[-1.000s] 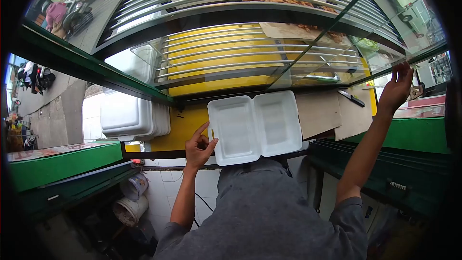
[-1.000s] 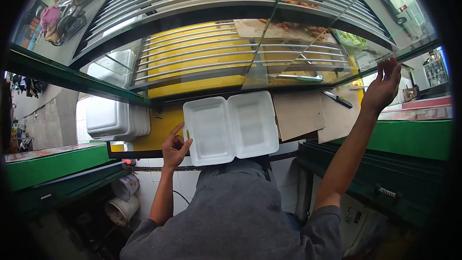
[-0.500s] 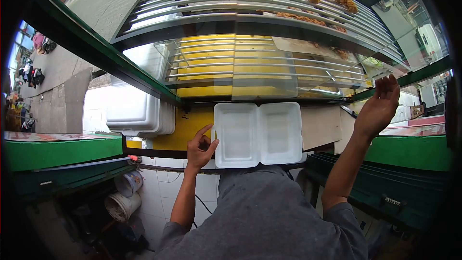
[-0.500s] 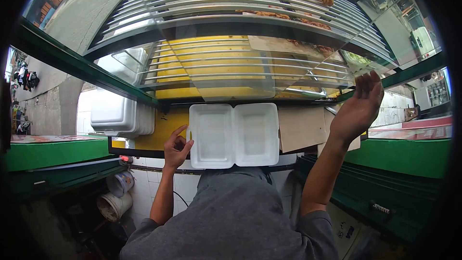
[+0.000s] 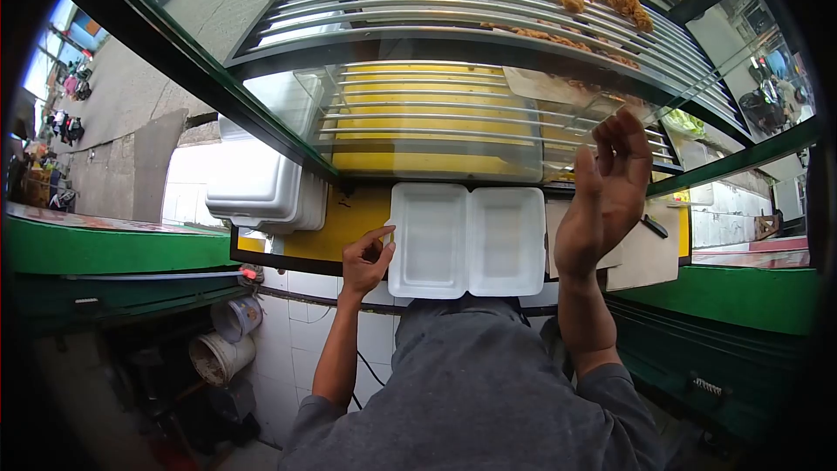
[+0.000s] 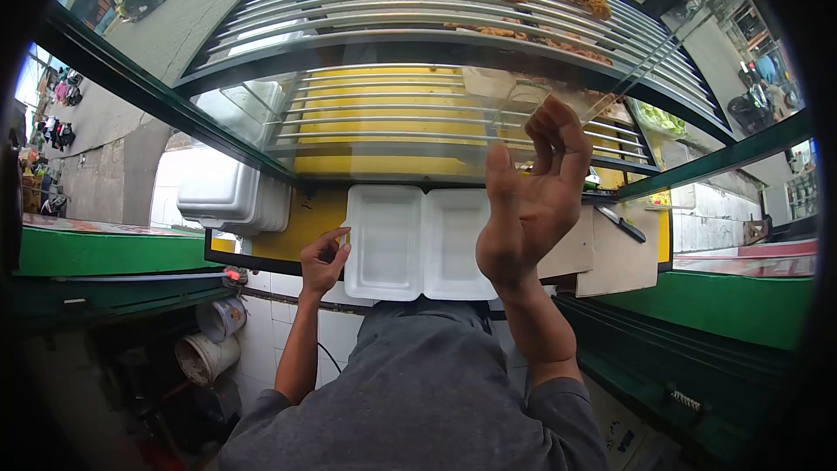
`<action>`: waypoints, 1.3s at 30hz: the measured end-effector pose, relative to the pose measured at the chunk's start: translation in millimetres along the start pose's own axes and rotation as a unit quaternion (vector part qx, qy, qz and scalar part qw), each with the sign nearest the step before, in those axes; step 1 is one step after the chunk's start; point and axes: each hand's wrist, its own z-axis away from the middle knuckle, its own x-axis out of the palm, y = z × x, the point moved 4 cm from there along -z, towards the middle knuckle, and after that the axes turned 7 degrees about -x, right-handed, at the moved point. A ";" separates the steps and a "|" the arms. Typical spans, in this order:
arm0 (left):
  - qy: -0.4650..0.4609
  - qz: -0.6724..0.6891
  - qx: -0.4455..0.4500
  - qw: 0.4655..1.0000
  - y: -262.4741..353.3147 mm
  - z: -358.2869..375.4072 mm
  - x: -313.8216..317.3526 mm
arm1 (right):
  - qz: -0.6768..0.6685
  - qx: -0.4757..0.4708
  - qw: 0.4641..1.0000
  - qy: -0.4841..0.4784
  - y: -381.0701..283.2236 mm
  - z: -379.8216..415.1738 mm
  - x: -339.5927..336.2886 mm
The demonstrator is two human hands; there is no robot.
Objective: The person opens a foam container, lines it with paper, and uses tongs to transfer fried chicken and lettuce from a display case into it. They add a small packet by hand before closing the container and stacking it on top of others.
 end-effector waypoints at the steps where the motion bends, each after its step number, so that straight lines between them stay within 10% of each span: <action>1: 0.002 -0.002 -0.002 1.000 0.5 -0.2 -0.1 | 0.002 0.000 1.000 -0.001 0.5 0.7 0.0; 10: 0.016 0.002 -0.017 1.000 0.9 3.4 1.2 | 0.202 0.069 0.969 -0.127 25.4 7.1 -85.3; 17: 0.020 -0.002 -0.018 1.000 0.3 0.9 3.2 | 0.457 0.271 0.786 -0.316 89.1 116.1 -153.4; 39: 0.010 -0.026 -0.016 0.999 4.3 2.3 3.0 | 0.615 0.216 0.715 -0.252 106.2 136.5 -120.9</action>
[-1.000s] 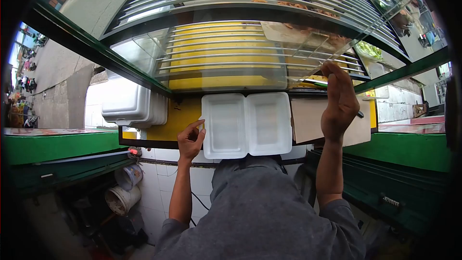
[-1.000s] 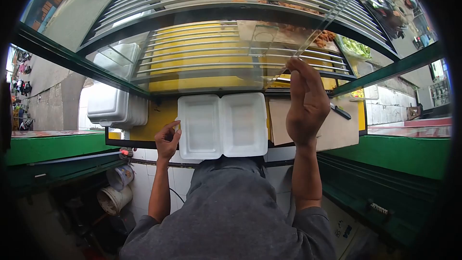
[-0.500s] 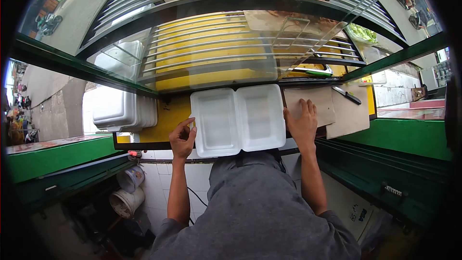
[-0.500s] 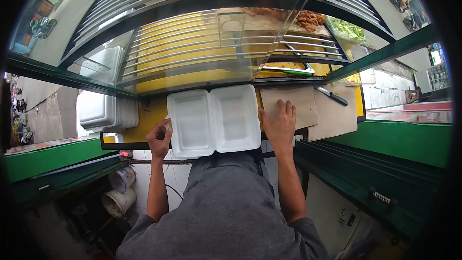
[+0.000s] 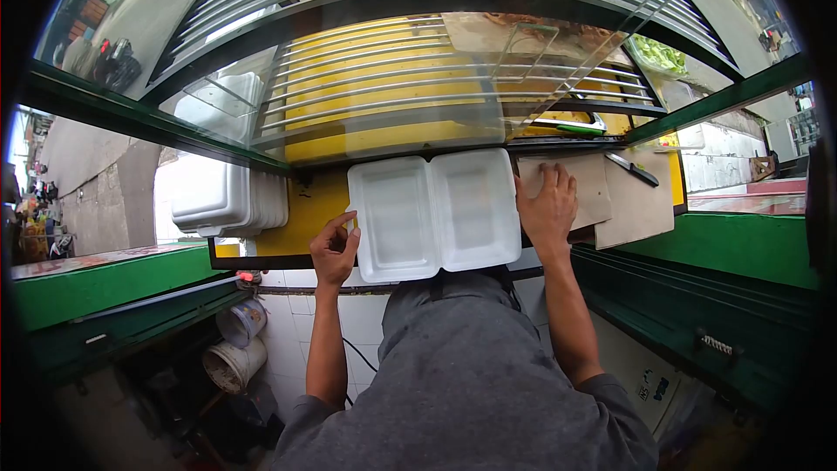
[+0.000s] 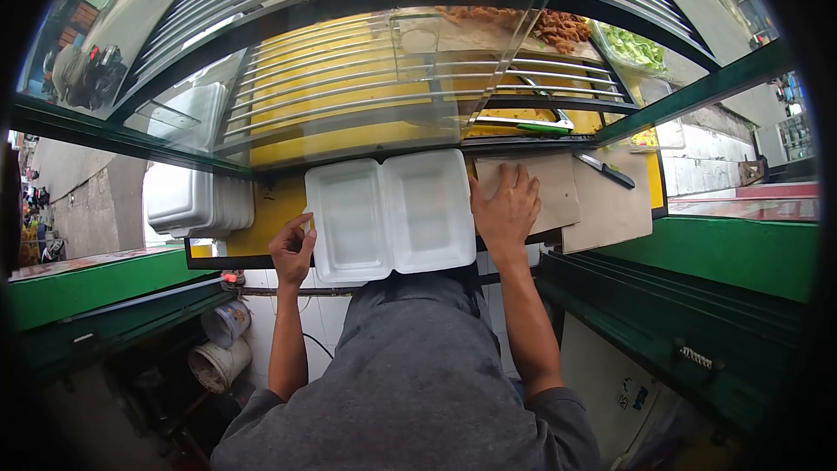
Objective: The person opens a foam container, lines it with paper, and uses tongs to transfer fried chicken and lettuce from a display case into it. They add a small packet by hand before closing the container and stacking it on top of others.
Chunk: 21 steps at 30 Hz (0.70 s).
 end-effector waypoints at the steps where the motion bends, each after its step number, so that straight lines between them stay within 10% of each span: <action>1: -0.002 0.000 0.000 1.000 0.4 -0.4 0.4 | -0.003 0.006 1.000 -0.007 0.6 -5.7 2.5; 21: 0.007 -0.003 0.000 1.000 -3.2 -0.3 -0.3 | -0.223 0.055 0.973 0.021 23.8 -12.6 12.4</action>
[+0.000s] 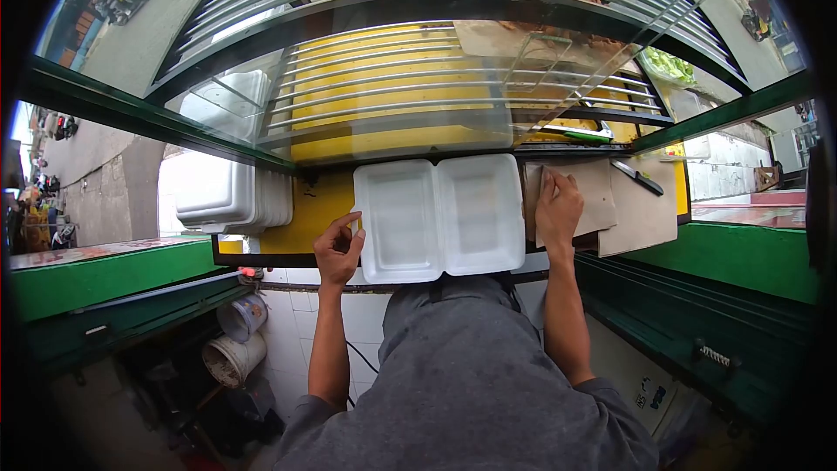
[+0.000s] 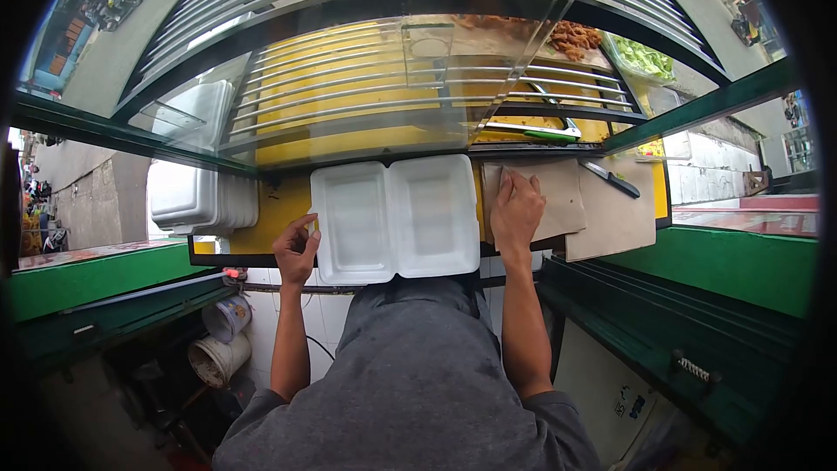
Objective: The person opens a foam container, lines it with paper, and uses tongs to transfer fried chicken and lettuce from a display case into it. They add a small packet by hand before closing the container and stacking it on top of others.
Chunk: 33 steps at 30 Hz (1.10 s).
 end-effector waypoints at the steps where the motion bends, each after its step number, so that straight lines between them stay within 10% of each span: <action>1: -0.001 -0.001 0.000 1.000 -0.7 0.1 0.4 | -0.030 0.006 0.999 0.022 3.5 0.3 -0.3; 29: -0.007 0.019 -0.002 1.000 0.4 1.0 1.4 | -0.269 0.209 0.934 0.109 27.6 2.7 0.6; 33: 0.025 0.052 -0.018 0.998 5.5 0.7 0.1 | -0.184 0.078 0.958 0.204 13.5 -2.3 -33.3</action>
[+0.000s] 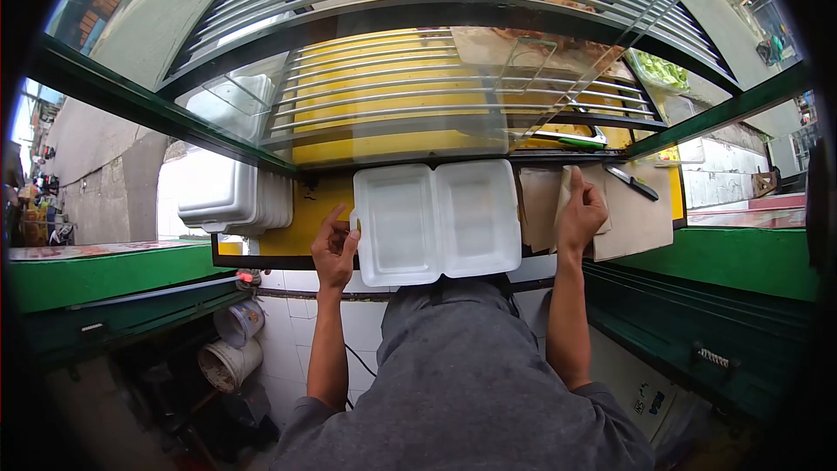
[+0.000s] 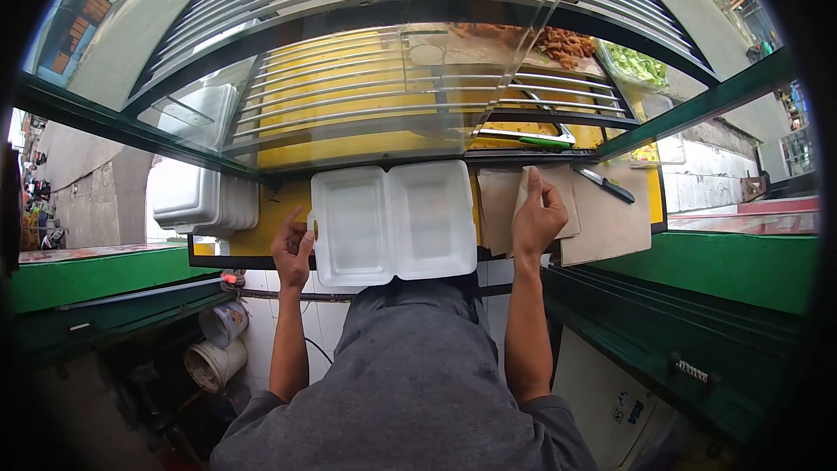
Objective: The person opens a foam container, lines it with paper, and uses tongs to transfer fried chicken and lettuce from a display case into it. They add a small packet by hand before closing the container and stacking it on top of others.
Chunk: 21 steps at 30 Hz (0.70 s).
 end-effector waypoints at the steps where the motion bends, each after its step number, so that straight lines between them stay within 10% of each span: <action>1: 0.017 0.024 -0.013 0.999 5.4 1.0 0.3 | -0.025 -0.022 0.999 -0.010 -16.2 -2.0 -7.6; 6: 0.009 -0.144 0.171 0.975 72.6 3.7 6.6 | -0.062 -0.098 0.972 -0.203 -141.5 -5.4 -59.2; 11: -0.179 -0.172 0.339 0.908 169.2 25.6 64.4 | -0.120 -0.317 0.777 -0.531 -206.0 41.5 -38.9; 15: -0.286 -0.161 0.389 0.861 169.0 29.1 80.8 | -0.242 -0.329 0.772 -0.487 -212.6 40.5 -35.1; 18: -0.211 -0.061 0.301 0.928 153.9 21.4 71.7 | -0.364 -0.171 0.846 -0.350 -182.6 17.8 -40.6; 21: -0.119 0.172 -0.010 0.978 131.1 23.1 74.4 | -0.285 -0.095 0.880 -0.367 -144.0 10.3 -30.5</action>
